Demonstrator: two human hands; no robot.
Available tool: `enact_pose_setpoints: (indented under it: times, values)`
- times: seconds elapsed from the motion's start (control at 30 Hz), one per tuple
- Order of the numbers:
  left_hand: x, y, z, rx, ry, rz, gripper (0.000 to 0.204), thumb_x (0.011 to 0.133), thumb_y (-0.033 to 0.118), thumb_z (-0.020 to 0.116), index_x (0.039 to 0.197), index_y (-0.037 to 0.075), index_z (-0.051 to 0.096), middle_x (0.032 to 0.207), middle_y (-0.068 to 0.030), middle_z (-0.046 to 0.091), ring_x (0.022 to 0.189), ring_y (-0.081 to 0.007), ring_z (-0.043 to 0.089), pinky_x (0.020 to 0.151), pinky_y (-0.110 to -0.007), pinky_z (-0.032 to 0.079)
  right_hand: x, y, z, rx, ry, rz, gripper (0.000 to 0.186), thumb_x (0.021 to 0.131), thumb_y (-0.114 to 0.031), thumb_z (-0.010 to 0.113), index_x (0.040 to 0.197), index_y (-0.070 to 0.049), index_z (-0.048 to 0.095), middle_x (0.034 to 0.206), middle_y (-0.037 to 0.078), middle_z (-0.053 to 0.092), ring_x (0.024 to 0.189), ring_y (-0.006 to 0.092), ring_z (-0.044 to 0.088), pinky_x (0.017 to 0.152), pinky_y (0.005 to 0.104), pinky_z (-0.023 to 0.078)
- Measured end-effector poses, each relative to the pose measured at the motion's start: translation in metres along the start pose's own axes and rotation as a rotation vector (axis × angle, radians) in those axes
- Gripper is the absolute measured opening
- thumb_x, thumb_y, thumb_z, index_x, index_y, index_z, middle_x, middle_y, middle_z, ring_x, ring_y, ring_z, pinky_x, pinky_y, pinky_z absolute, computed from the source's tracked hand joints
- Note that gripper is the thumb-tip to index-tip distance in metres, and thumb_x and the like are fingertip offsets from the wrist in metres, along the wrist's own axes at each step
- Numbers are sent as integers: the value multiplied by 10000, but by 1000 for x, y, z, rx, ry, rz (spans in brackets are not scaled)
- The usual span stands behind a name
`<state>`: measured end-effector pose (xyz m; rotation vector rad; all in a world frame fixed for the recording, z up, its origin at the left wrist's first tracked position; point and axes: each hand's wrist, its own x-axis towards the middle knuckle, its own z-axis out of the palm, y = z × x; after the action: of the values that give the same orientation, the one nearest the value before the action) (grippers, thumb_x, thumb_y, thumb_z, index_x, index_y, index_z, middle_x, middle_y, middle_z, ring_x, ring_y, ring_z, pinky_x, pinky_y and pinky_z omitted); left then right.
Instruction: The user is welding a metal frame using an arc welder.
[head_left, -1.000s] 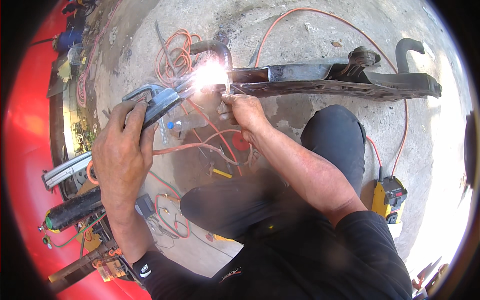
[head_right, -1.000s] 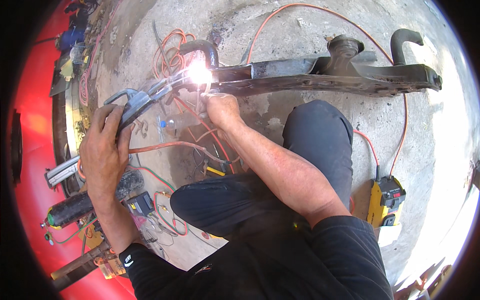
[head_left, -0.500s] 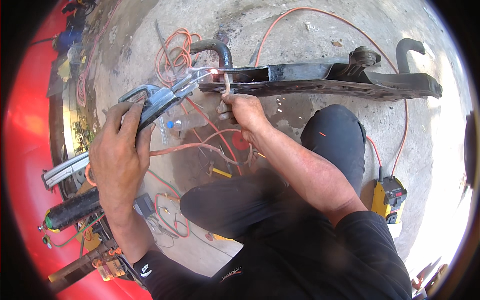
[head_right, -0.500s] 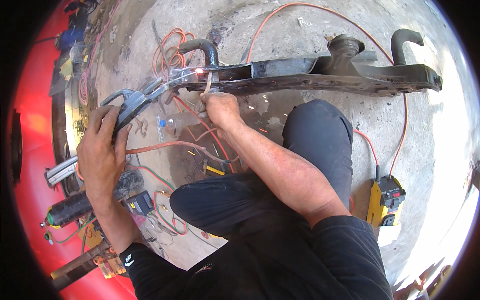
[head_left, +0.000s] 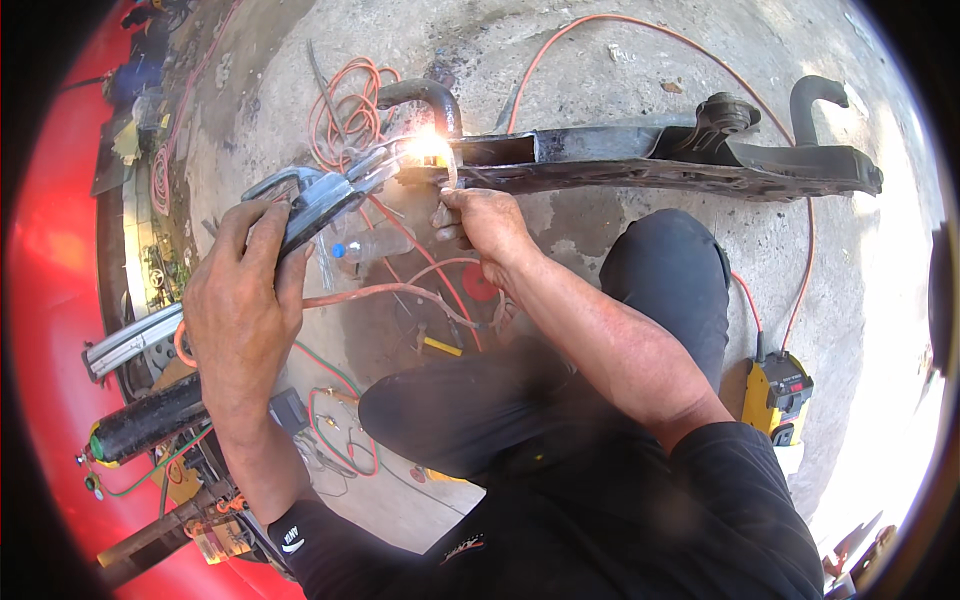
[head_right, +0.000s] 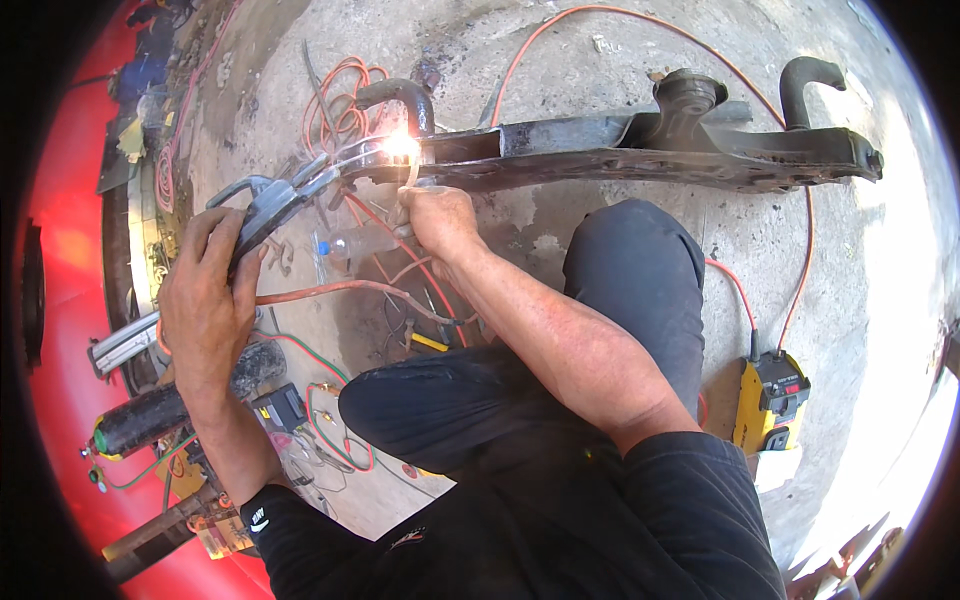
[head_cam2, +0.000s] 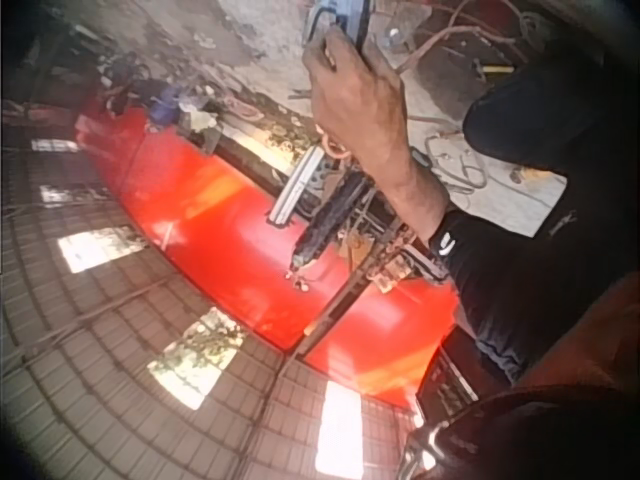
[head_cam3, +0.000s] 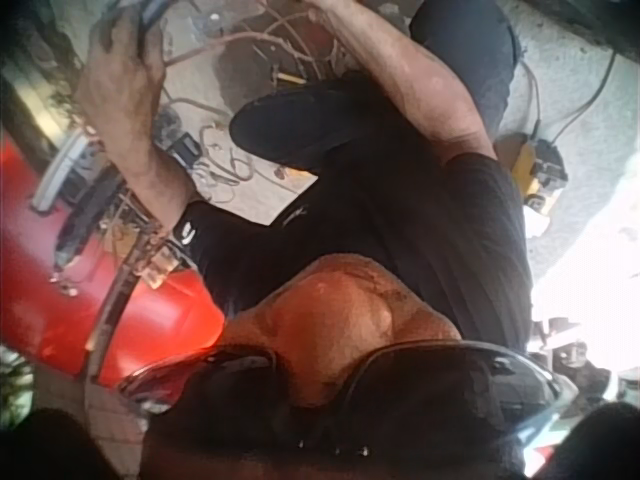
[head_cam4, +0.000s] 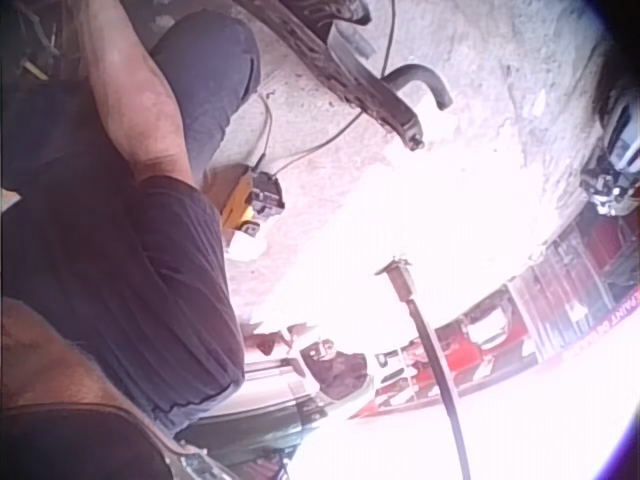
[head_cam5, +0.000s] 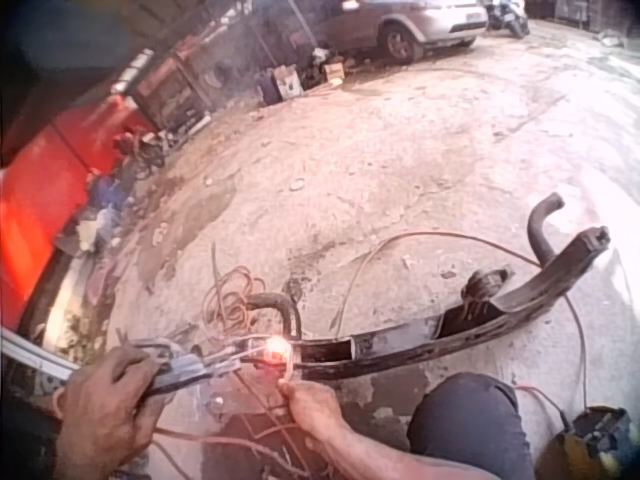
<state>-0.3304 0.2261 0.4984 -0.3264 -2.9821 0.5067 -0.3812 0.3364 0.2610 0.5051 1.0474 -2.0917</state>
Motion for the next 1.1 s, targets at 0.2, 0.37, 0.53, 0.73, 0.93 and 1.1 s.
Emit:
enact_pose_setpoints:
  times: [0.2, 0.37, 0.53, 0.73, 0.93, 1.1]
  values:
    - [1, 0, -1, 6, -9, -19, 346, 808, 87, 710, 1143, 55, 630, 1130, -101, 624, 909, -335, 655, 755, -419, 525, 1, 0, 0, -9, 13, 0, 193, 967, -211, 584, 906, -60, 687, 803, 56, 688, 688, 147, 616, 637, 318, 425]
    - [1, -1, -1, 7, -30, -22, 354, 809, 92, 713, 1151, 56, 630, 1132, -101, 623, 915, -336, 656, 754, -418, 527, 2, 1, -1, -24, 17, 12, 181, 958, -201, 592, 907, -55, 686, 795, 56, 688, 675, 149, 614, 639, 324, 425]
    - [1, 1, -2, 19, -5, -23, 344, 817, 96, 705, 1151, 57, 634, 1117, -104, 623, 906, -334, 655, 754, -420, 525, -2, 0, 2, 35, 8, -38, 178, 955, -186, 585, 897, -47, 679, 773, 61, 687, 656, 152, 620, 617, 313, 415]
    - [1, -2, 1, 22, -20, -11, 346, 817, 95, 704, 1153, 55, 634, 1114, -108, 623, 910, -334, 652, 762, -421, 523, 5, 4, 0, 23, 12, -23, 171, 959, -176, 577, 908, -46, 676, 767, 57, 690, 637, 147, 621, 596, 301, 417]
    - [0, -2, -1, 16, -16, -9, 347, 814, 93, 705, 1151, 55, 631, 1105, -107, 623, 914, -334, 650, 764, -424, 523, -2, -1, 2, 5, 12, -22, 186, 962, -193, 584, 908, -42, 679, 769, 58, 691, 629, 154, 623, 599, 302, 431]
    - [3, -1, 1, 12, -13, -16, 341, 813, 89, 703, 1145, 55, 630, 1105, -107, 622, 915, -335, 649, 764, -423, 523, 5, 5, 0, 8, 34, -28, 185, 961, -185, 577, 908, -38, 676, 773, 65, 692, 623, 161, 626, 609, 301, 447]
